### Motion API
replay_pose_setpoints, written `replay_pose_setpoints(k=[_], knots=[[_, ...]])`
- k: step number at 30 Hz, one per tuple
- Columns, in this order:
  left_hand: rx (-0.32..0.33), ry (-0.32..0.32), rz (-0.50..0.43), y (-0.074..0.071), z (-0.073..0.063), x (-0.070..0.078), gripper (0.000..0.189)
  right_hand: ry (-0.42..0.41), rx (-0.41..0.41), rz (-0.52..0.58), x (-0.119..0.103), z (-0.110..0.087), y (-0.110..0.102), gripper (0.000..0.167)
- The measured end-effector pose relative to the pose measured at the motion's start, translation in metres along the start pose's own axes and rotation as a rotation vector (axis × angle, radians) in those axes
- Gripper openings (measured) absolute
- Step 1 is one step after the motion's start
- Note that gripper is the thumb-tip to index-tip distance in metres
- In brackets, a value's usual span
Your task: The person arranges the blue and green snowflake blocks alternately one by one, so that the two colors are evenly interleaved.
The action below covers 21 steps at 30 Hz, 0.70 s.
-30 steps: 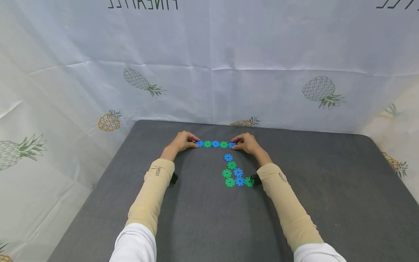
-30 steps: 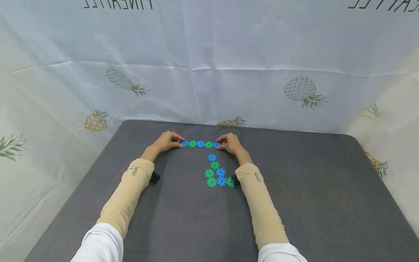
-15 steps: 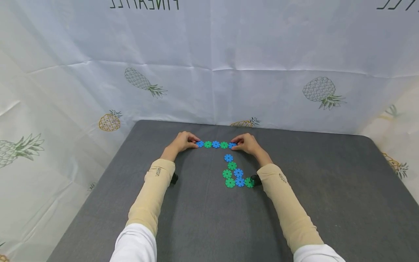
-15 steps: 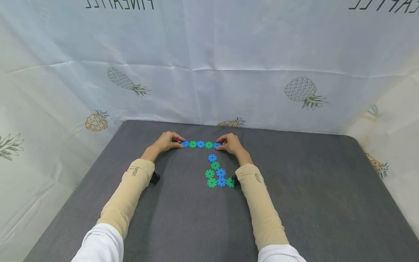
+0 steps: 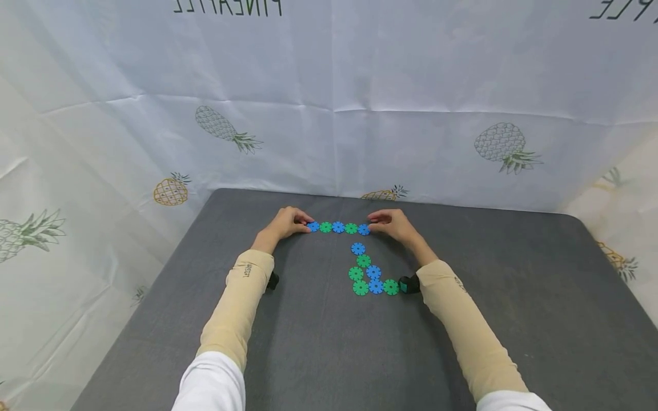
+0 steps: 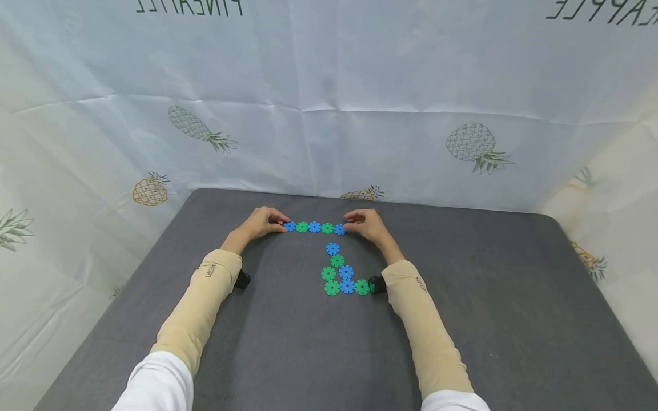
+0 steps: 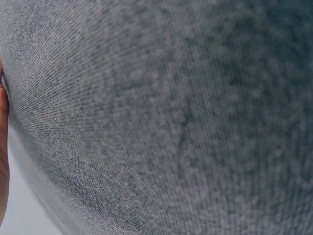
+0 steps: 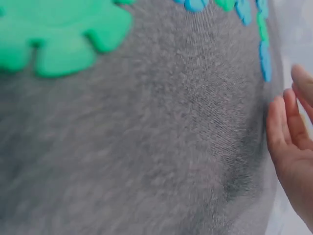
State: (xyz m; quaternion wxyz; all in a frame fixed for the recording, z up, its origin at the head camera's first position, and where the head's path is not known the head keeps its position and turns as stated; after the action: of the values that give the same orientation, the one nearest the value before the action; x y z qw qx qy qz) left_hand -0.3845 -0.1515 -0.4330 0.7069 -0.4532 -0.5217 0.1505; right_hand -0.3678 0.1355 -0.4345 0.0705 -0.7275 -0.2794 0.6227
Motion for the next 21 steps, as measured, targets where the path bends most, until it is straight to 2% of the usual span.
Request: replay_pose_setpoints(k=[10,14,17,21], knots=[[0.006,-0.005,-0.024,0.0,0.001,-0.002,0.029,0.137,-0.133,0.384,0.007,-0.036,-0.003,0.041],[0.002,-0.02,-0.037,0.0,0.0,-0.002,0.029,0.158,-0.189,0.459,0.012,-0.054,-0.001,0.044],[0.0,-0.034,-0.043,0.0,0.0,-0.002,0.029,0.162,-0.23,0.479,0.014,-0.066,0.002,0.045],[0.004,-0.038,-0.057,-0.001,0.0,-0.001,0.029,0.166,-0.247,0.475,0.017,-0.082,0.005,0.045]])
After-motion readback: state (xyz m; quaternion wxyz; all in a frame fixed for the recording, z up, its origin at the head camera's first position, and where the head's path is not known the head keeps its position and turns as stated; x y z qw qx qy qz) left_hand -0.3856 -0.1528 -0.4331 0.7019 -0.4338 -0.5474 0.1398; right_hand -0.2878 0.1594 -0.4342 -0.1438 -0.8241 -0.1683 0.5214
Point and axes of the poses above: each hand's wrist, its own z-axis towards the middle knuckle, its own y-axis out of the palm, x = y × z, the point moved 4 cm from there along z, towards the middle knuckle, and after that the axes turned 12 degrees about y, right-handed, at the moved point
